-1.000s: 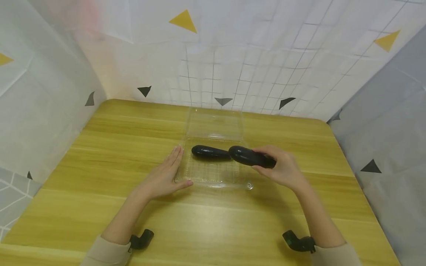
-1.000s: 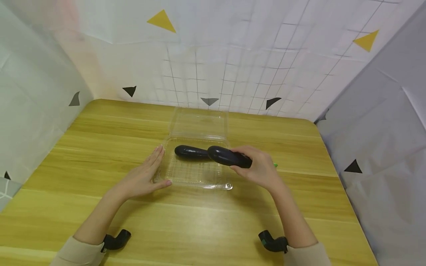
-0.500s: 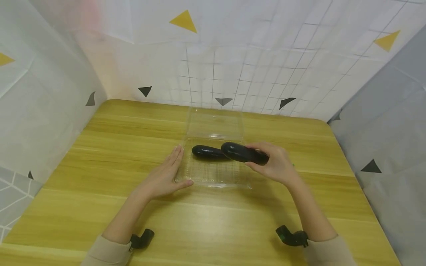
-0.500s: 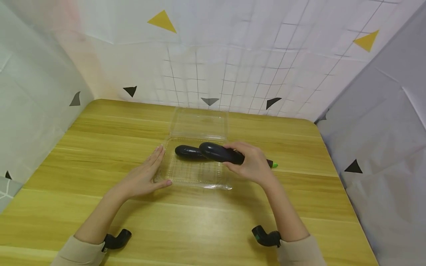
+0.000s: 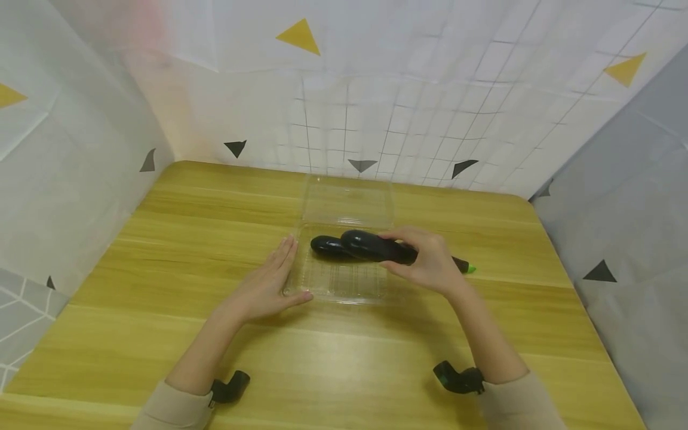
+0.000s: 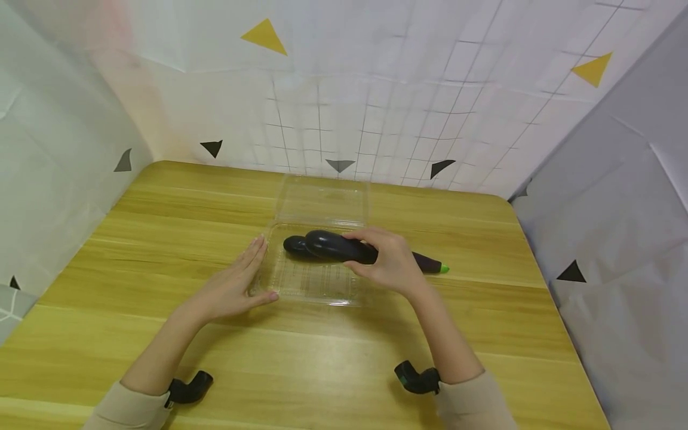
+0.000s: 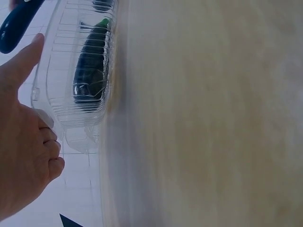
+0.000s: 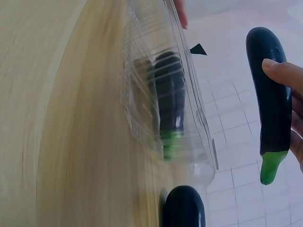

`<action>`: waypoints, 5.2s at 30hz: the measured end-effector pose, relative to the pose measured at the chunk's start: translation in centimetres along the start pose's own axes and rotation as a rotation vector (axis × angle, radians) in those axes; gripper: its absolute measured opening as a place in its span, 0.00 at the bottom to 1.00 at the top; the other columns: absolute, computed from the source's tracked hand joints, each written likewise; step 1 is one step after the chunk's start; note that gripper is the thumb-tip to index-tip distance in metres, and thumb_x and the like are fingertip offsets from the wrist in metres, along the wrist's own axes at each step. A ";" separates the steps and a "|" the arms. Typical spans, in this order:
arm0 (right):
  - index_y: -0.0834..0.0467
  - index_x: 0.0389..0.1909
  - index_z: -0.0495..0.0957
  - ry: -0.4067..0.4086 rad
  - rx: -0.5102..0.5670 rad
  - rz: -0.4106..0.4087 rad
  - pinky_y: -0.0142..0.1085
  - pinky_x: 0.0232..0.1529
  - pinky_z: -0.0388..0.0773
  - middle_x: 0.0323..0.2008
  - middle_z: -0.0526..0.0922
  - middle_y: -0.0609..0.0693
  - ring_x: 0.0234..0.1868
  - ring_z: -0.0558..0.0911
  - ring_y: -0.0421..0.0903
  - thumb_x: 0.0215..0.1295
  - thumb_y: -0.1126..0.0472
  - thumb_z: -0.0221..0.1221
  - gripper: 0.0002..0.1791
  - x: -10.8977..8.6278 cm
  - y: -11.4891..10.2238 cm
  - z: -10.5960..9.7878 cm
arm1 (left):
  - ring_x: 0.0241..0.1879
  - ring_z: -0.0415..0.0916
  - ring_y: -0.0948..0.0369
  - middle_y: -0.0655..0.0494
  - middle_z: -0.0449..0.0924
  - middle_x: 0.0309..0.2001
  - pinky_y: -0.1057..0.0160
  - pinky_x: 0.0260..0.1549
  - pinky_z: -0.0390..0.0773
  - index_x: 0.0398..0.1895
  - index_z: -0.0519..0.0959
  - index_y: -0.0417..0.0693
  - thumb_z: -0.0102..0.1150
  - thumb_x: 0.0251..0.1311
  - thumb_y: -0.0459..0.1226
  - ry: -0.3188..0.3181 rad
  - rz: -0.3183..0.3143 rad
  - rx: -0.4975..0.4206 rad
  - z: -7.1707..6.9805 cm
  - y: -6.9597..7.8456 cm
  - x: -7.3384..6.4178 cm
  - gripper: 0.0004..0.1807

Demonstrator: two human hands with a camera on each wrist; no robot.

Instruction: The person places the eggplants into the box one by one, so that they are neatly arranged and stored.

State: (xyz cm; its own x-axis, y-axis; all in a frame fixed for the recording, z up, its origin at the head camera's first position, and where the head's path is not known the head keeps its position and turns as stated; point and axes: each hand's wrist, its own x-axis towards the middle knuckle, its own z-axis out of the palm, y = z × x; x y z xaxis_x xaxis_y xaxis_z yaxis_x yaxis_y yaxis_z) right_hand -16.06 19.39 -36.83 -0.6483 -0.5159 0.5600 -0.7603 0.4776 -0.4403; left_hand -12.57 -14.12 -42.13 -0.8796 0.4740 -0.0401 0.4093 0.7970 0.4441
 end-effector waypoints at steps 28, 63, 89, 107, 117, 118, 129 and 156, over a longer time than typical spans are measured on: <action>0.57 0.51 0.82 -0.038 0.099 0.000 0.41 0.45 0.81 0.47 0.84 0.49 0.48 0.82 0.46 0.46 0.62 0.75 0.27 1.4 -1.1 2.1 | 0.75 0.27 0.54 0.47 0.26 0.76 0.52 0.70 0.44 0.76 0.33 0.42 0.50 0.58 0.67 0.005 0.006 0.008 0.1 0.0 0.0 0.59; 0.59 0.51 0.81 -0.158 0.056 0.057 0.40 0.49 0.80 0.48 0.84 0.53 0.50 0.82 0.50 0.46 0.64 0.75 0.27 2.2 -0.2 6.4 | 0.75 0.28 0.54 0.49 0.26 0.76 0.50 0.70 0.47 0.76 0.34 0.43 0.41 0.54 0.74 0.006 -0.001 0.002 -0.1 0.0 0.0 0.61; 0.55 0.55 0.79 -0.432 -0.178 0.195 0.43 0.55 0.75 0.54 0.81 0.50 0.55 0.79 0.50 0.53 0.54 0.72 0.28 1.3 0.3 8.5 | 0.75 0.30 0.52 0.47 0.26 0.76 0.50 0.69 0.48 0.76 0.34 0.43 0.50 0.58 0.68 0.003 0.004 0.015 -0.1 0.1 0.0 0.59; 0.53 0.55 0.79 -0.331 -0.244 0.192 0.44 0.44 0.80 0.50 0.83 0.49 0.48 0.82 0.50 0.47 0.50 0.75 0.32 0.8 -0.1 7.4 | 0.74 0.30 0.51 0.48 0.26 0.77 0.48 0.69 0.50 0.76 0.33 0.44 0.48 0.56 0.70 0.001 -0.015 -0.001 0.1 0.1 0.0 0.60; 0.56 0.51 0.82 -0.168 -0.053 0.215 0.43 0.41 0.82 0.48 0.85 0.49 0.45 0.84 0.48 0.47 0.53 0.75 0.28 -0.1 0.0 5.3 | 0.74 0.30 0.52 0.47 0.26 0.76 0.49 0.69 0.49 0.76 0.33 0.43 0.42 0.54 0.74 -0.003 -0.008 0.005 0.0 0.2 0.0 0.61; 0.57 0.50 0.83 -0.144 -0.003 0.202 0.43 0.42 0.82 0.46 0.85 0.50 0.44 0.84 0.49 0.46 0.54 0.75 0.28 -0.2 0.2 5.0 | 0.74 0.30 0.52 0.47 0.26 0.76 0.49 0.69 0.48 0.76 0.33 0.43 0.41 0.55 0.74 -0.003 -0.008 0.006 0.0 0.2 0.0 0.61; 0.57 0.50 0.82 -0.045 0.241 0.198 0.46 0.43 0.82 0.46 0.85 0.49 0.45 0.83 0.53 0.45 0.63 0.75 0.27 -1.2 1.0 3.2 | 0.75 0.30 0.52 0.46 0.27 0.76 0.49 0.69 0.48 0.76 0.33 0.43 0.41 0.55 0.74 0.001 0.001 0.015 0.0 0.2 0.1 0.61; 0.68 0.47 0.80 0.017 0.246 0.253 0.52 0.41 0.81 0.43 0.84 0.60 0.43 0.82 0.61 0.39 0.78 0.73 0.28 -2.0 -0.8 -1.1 | 0.75 0.29 0.52 0.47 0.26 0.76 0.49 0.69 0.48 0.76 0.32 0.43 0.44 0.56 0.72 0.002 0.004 0.017 -0.1 0.2 0.0 0.61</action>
State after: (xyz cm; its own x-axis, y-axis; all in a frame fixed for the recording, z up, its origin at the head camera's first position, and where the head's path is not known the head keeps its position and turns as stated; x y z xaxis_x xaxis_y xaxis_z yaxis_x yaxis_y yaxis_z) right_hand -14.15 20.85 -36.79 -0.8179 -0.3906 0.4224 -0.5644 0.4020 -0.7210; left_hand -12.53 -13.99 -42.00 -0.8785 0.4763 -0.0362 0.4168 0.8014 0.4291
